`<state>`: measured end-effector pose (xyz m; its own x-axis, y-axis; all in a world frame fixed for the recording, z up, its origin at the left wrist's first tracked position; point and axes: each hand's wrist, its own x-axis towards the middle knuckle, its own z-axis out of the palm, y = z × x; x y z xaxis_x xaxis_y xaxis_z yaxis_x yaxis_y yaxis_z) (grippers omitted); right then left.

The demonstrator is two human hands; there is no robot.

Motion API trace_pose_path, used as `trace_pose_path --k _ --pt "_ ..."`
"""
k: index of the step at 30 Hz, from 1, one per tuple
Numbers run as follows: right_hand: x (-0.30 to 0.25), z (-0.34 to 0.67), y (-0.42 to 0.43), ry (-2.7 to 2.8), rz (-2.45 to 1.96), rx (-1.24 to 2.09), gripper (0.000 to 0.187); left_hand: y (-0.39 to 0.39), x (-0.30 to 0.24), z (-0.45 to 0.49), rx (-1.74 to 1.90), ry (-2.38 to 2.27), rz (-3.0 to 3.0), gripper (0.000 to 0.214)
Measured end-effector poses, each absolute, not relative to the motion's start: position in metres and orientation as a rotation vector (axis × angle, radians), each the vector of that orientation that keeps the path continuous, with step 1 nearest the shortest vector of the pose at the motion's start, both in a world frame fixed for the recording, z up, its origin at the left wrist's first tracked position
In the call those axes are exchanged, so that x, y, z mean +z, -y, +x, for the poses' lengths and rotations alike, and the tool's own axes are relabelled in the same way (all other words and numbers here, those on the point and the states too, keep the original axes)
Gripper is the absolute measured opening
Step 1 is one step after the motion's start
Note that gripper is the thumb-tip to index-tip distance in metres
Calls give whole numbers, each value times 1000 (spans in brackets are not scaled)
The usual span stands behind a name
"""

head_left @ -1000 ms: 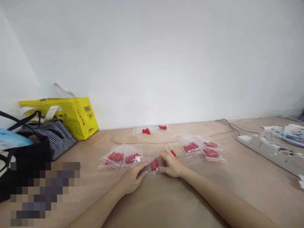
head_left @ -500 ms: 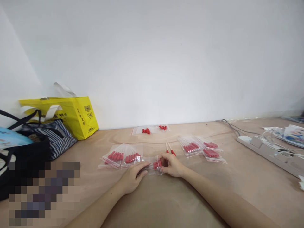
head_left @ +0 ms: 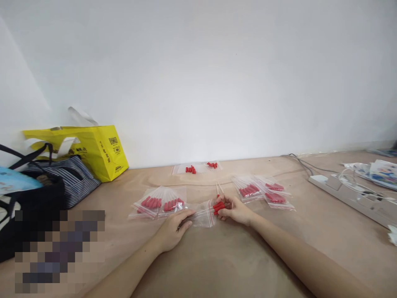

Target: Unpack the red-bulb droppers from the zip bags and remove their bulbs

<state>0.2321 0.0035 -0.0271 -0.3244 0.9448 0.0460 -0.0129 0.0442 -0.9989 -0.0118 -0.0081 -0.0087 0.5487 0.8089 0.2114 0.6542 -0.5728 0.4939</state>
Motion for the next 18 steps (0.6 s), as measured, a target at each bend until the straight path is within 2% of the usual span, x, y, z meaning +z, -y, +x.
trace_pose_path --k 10,18 --pt "-9 271 -18 1443 -1077 1231 32 10 -7 -13 614 -1205 2423 32" --pt "-22 292 -41 1116 -1346 667 30 10 -6 -12 584 -1193 2461 32"
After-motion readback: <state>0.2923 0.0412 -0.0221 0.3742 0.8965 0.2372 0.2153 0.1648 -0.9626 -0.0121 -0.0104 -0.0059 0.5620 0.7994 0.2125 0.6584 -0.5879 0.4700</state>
